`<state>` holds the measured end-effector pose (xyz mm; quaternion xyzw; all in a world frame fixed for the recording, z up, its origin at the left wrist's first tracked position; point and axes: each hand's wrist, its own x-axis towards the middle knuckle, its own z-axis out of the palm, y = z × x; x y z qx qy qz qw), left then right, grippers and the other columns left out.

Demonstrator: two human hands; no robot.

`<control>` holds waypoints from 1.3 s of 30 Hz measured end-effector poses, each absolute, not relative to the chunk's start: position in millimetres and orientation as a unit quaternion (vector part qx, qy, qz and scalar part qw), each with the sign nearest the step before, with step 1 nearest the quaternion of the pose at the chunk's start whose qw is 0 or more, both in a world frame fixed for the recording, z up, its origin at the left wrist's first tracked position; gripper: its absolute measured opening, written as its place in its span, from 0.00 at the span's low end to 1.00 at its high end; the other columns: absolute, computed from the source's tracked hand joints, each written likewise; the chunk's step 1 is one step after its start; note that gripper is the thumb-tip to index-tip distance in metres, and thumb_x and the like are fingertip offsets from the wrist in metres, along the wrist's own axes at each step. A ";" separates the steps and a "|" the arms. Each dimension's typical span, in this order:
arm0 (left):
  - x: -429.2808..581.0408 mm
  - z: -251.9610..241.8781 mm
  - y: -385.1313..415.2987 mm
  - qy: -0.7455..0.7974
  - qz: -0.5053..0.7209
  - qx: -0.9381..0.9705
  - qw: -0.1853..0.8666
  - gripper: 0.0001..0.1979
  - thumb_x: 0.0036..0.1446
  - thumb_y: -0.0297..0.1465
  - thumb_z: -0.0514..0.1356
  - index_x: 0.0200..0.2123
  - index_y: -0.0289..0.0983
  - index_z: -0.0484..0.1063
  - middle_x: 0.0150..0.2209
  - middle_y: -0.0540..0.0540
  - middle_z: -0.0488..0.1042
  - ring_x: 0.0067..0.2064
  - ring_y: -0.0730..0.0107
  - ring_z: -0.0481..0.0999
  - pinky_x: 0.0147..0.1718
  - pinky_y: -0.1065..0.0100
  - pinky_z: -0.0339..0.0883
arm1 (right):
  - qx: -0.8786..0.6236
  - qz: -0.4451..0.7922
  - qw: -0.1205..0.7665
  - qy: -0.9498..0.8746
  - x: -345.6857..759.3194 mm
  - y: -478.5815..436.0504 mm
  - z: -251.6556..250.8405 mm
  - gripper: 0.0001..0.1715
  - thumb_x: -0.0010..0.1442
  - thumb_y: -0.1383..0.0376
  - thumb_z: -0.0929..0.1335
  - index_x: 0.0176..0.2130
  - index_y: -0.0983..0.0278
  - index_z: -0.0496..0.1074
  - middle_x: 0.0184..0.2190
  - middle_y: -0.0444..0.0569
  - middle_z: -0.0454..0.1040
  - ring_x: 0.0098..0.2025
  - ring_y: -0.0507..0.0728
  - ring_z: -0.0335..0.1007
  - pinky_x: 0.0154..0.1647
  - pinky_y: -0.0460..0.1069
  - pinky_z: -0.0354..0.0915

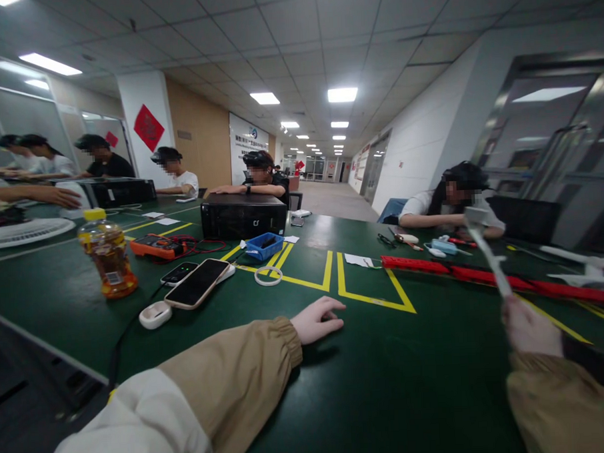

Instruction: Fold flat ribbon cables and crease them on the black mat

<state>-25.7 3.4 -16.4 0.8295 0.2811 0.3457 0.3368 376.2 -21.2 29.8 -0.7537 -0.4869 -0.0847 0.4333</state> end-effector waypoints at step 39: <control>-29.9 -10.3 21.9 0.397 0.641 0.428 0.499 0.21 0.39 0.46 0.66 0.20 0.31 0.68 0.15 0.52 0.65 0.17 0.80 0.62 0.17 0.76 0.58 | -0.509 0.126 0.375 -0.765 218.0 -24.8 -17.8 0.29 0.58 0.49 0.60 0.50 0.64 0.68 0.47 0.52 0.70 0.38 0.57 0.69 0.42 0.53 0.66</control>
